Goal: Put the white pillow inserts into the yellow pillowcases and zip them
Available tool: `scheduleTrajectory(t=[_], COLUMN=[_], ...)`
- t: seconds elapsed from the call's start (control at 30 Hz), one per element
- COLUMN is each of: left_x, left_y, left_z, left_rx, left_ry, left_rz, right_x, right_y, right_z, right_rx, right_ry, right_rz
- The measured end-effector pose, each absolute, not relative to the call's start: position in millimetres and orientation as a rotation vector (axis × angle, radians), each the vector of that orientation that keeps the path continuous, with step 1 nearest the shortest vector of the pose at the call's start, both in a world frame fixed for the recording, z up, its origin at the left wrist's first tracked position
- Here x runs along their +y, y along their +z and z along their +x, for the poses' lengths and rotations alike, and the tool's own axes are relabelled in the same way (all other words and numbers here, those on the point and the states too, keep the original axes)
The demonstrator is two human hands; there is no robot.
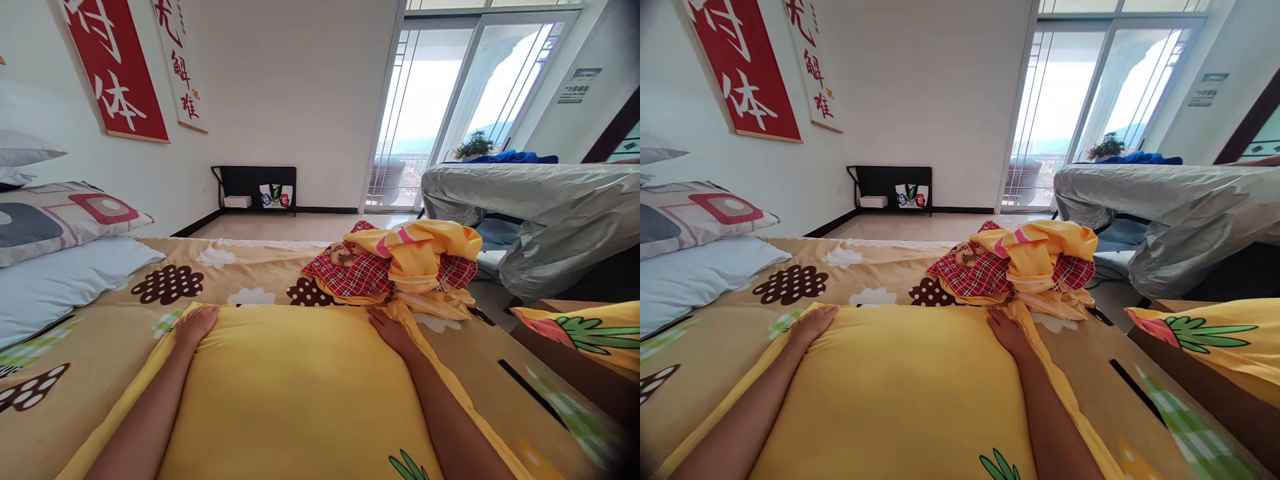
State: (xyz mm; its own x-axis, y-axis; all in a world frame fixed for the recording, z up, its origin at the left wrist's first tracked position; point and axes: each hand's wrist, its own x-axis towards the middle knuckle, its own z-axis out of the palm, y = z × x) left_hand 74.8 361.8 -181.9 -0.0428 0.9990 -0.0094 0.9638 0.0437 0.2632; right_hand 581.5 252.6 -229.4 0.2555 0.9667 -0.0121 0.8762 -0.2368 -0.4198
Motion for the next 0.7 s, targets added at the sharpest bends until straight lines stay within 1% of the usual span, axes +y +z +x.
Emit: scheduleTrajectory(t=[0.1,0.2,0.3,0.37,0.4,0.47,0.5,0.53,0.7], left_x=[350.5,331.7,297.3,263.1,243.4,202.1,181.8,162.5,90.8], left_y=[-176.4,-162.3,-146.8,-142.3,-143.2,-152.9,-161.4,-171.8,-233.9], left_z=[80.1,87.0,94.8,98.2,98.1,91.9,85.1,75.7,4.9], left_rx=[2.129,2.134,2.165,1.987,1.822,1.495,1.418,1.428,1.873], left_ry=[0.380,0.519,0.748,0.913,0.928,0.817,0.737,0.712,0.907], left_rz=[2.005,2.007,2.035,2.218,2.353,2.591,2.663,2.701,2.682], right_x=[251.5,242.4,224.1,205.9,194.7,168.0,152.8,136.6,56.7], right_y=[-226.7,-213.3,-194.5,-185.2,-183.0,-185.0,-188.7,-193.8,-223.2], right_z=[577.2,573.3,565.2,552.7,544.0,523.6,513.8,505.4,505.2], right_rx=[-1.642,-1.568,-1.479,-1.433,-1.432,-1.500,-1.557,-1.614,-1.669], right_ry=[0.329,0.237,0.113,0.038,0.025,0.038,0.047,0.040,-0.118], right_rz=[-2.147,-2.090,-2.035,-1.995,-1.963,-1.888,-1.852,-1.827,-1.922])
